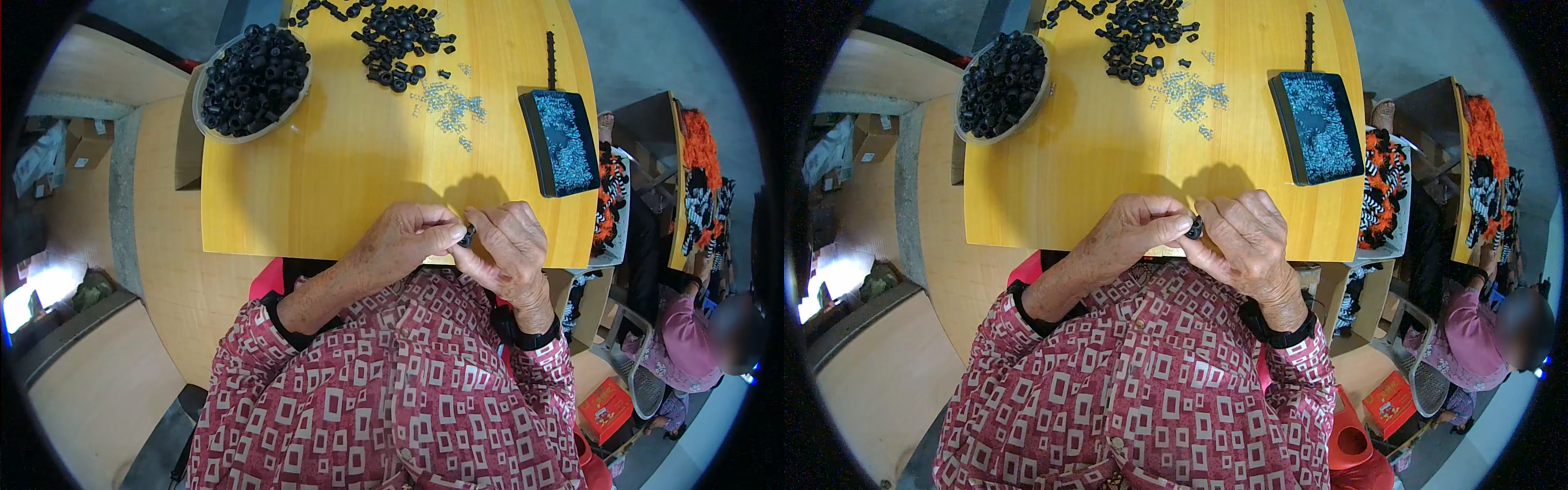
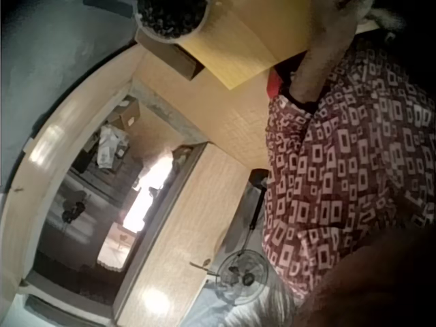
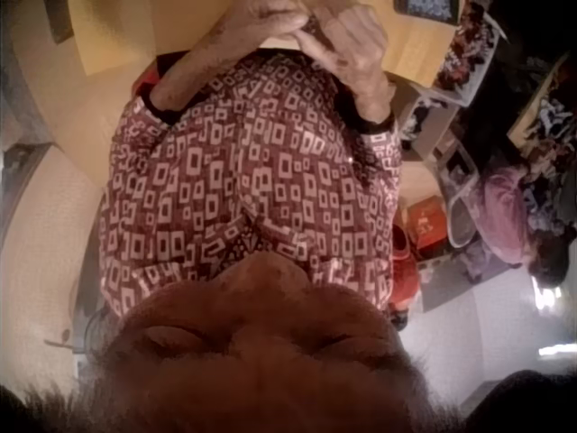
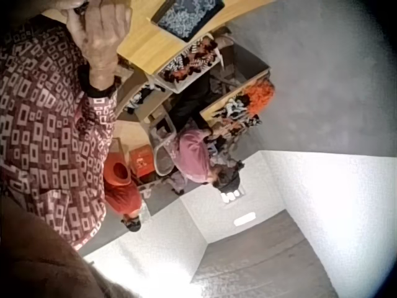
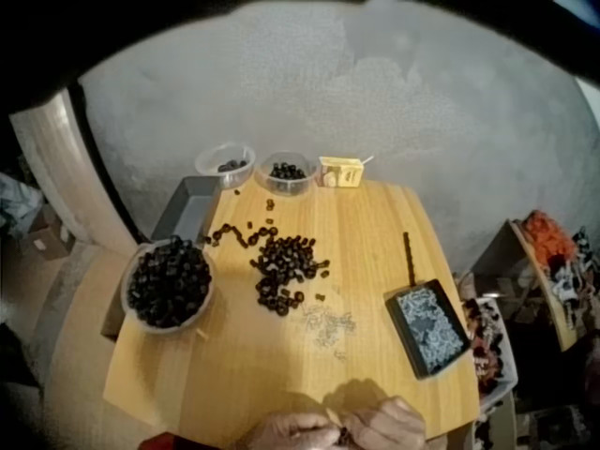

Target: Manually assemble small plastic rings and metal components into finished items.

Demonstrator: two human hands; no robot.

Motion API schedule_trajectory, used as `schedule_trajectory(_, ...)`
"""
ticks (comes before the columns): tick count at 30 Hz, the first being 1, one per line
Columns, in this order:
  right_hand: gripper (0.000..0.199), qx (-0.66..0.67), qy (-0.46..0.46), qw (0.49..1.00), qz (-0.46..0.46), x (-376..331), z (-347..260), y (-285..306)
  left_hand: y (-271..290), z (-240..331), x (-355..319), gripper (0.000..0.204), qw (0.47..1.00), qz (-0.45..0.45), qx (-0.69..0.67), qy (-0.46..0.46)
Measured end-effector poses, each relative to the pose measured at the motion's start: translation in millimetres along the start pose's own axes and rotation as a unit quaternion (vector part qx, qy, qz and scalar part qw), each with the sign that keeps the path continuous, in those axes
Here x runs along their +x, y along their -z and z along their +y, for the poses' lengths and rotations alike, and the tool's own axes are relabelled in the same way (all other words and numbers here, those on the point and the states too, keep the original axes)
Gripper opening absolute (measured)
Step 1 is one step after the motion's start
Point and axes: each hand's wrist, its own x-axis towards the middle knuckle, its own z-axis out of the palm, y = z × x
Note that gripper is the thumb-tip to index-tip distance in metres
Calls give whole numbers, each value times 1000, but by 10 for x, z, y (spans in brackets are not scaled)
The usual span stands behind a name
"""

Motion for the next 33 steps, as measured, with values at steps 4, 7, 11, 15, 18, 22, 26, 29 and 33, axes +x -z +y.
schedule_trajectory(4, 34, 21, -12, 1000, -1, -6, -8, -14, 11, -9, 0, 28, 1000, -3, 15, -10)
schedule_trajectory(7, 33, 27, -10, 1000, 9, -19, -11, -40, 8, -1, 3, 28, 1000, -5, 27, -14)
schedule_trajectory(11, 30, 12, -4, 1000, 21, -24, -32, -29, 11, 44, 9, 27, 1000, -25, -8, -7)
schedule_trajectory(15, 28, 0, -5, 999, 46, 13, -62, -70, 2, 46, 4, 26, 999, 11, -27, -23)
schedule_trajectory(18, 28, 4, -6, 999, 39, 14, -79, -80, -40, 66, 18, 25, 994, 77, -16, -81)
schedule_trajectory(22, 29, 1, -3, 999, 54, 45, -84, -88, -104, 29, 70, 26, 987, 104, -69, -101)
schedule_trajectory(26, 29, -6, -9, 998, 64, 109, -116, -102, -168, 77, 104, 35, 985, 102, -95, -101)
schedule_trajectory(29, 28, 11, -8, 998, 63, 169, -150, -134, -210, 93, 137, 47, 981, 76, -132, -120)
schedule_trajectory(33, 28, 28, 4, 996, 83, 270, -170, -175, -261, 114, 172, 55, 977, 48, -165, -130)
